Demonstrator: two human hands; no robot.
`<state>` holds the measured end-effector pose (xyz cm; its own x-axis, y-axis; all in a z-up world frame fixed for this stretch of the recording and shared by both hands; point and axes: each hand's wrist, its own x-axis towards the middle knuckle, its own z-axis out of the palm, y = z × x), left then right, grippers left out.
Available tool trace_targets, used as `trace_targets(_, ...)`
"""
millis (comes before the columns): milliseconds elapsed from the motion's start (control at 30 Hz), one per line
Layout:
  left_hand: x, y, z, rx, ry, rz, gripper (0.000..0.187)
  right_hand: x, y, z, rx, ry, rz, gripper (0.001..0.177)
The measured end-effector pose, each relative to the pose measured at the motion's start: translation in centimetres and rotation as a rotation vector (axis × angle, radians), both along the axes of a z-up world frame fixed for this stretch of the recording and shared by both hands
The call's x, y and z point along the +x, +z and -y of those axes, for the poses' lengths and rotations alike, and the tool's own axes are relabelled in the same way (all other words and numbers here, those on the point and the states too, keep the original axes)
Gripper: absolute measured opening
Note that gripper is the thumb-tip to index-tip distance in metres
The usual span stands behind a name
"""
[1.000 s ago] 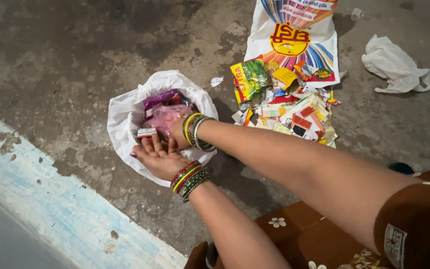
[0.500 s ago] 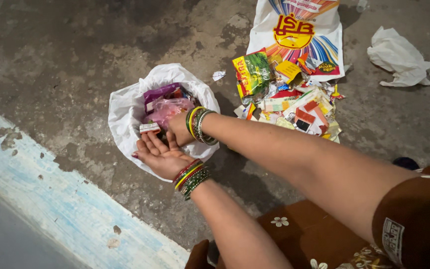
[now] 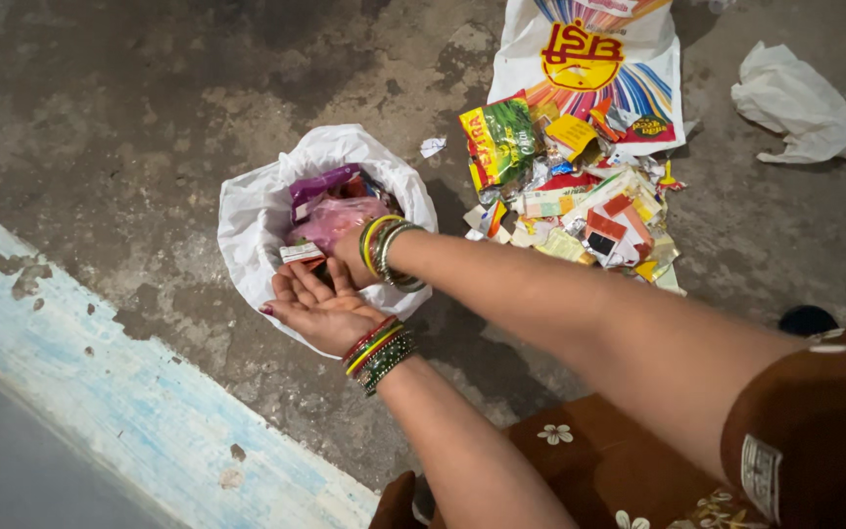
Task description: The person sits on the floor and sorts through a pile of empty food packaging and wrappers. They pick up individual items by hand and place them into a white plastic bag positioned next to the pile.
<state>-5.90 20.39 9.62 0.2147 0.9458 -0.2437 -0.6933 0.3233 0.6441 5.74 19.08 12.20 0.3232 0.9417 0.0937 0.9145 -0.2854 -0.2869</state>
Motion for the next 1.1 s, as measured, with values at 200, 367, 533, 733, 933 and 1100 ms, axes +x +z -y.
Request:
trace_targets(200, -0.8, 0.1, -0.6, -0.023, -0.009, 0.103, 0.073, -1.5, 0.8, 2.1, -0.231, 0.004, -0.140, 0.027)
trace_targets(367, -0.5, -0.8, -0.8, 0.023, -0.019, 0.063, 0.068, -2.7, -1.5, 4.9, 0.474, -0.066, 0.005, 0.043)
trace_targets(533, -0.4, -1.5, -1.3, 0.047, -0.021, 0.112, 0.067, -2.7, -3.5, 9.4, 0.431, -0.078, 0.093, 0.065)
trace_targets(733, 0.3, -0.7, -1.4, 0.081, -0.017, 0.048, 0.058, -1.4, -4.5, 12.5, 0.040, 0.012, 0.158, 0.084)
trace_targets(933, 0.7, -0.4, -0.9, 0.588, -0.115, -0.538, 0.057, -1.2, -3.4, 12.9, 0.006, -0.004, -0.046, 0.086)
trace_targets(1100, 1.4, -0.5, -2.2, 1.197, -0.033, -1.322, 0.046, -1.3, -0.4, 13.6, -0.126, 0.003, -0.074, 0.082)
